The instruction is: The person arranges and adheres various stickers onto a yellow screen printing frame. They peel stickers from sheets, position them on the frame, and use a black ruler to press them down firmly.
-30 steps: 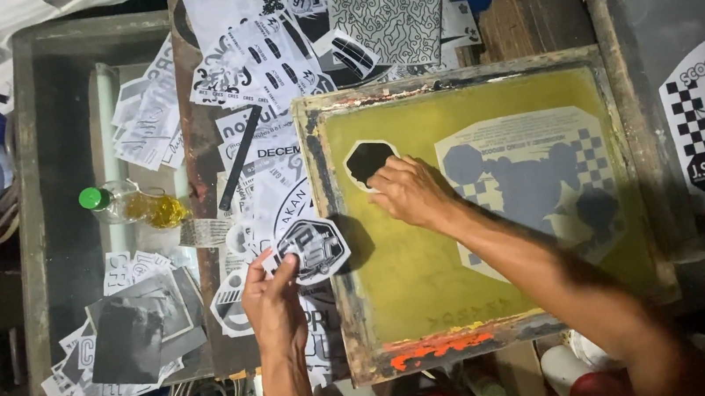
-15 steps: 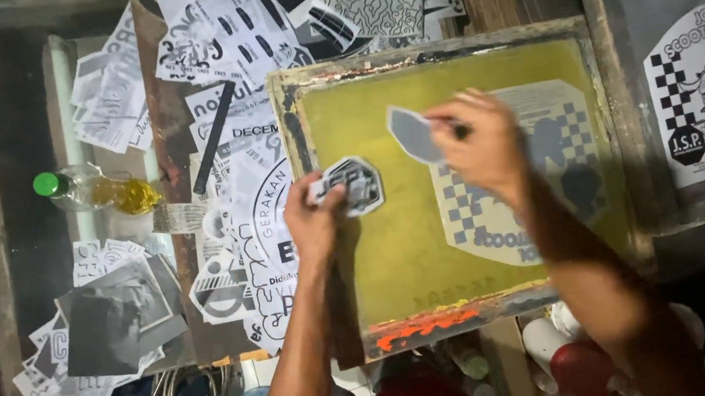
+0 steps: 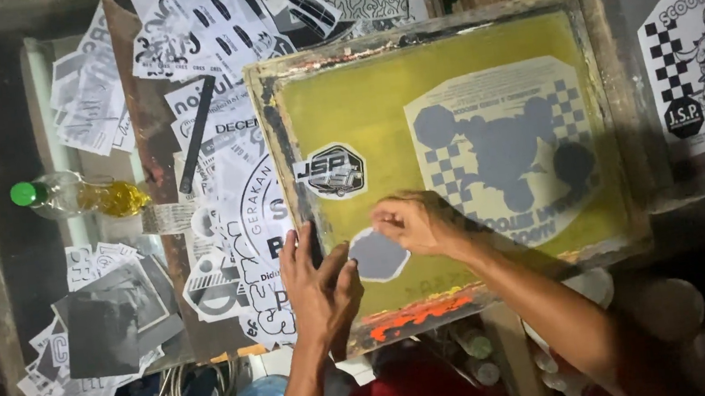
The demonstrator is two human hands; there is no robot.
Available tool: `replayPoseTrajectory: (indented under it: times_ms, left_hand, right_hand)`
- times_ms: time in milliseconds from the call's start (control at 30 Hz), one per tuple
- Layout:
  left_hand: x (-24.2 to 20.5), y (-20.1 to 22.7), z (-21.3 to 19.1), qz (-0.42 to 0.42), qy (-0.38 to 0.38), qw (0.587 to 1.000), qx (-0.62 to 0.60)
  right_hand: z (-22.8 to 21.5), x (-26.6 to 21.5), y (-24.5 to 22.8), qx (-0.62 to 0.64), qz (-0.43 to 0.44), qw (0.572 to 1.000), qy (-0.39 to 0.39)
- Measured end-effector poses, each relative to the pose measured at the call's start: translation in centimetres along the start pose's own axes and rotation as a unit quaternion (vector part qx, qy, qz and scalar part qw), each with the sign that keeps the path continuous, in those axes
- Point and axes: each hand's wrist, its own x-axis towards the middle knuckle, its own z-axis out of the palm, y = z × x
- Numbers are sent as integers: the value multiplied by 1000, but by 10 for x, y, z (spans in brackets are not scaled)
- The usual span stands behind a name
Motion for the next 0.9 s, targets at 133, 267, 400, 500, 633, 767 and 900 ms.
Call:
replayPoseTrajectory:
  times_ms: [133,267,400,500,633,767,900]
  left_hand:
    - [8,-12,9,79,66,994,44]
    - [26,-14,15,106,81,991,16]
    - [30,-22,14,198,51,979,-7]
    - [31,-30,18,222,43,974,15]
    - [29,-35,15,241,37,970,9]
    - [12,-23,6,183,30,983,-7]
    - [-1,-21,13,124,61,990,10]
  right_hand:
    - [31,-52,-18,-159,-120,949,243]
    - [114,-103,-45,-333,8,940,73]
    - [125,-130,-71,-431,-116,893,56]
    - [109,-135,-47,-433,-80,896,59]
    - [125,-125,-69,-442,-55,889,102]
    - [76,-112,-65,-126,-73,981,131]
    - [70,-97,-8,-207,-26,934,292]
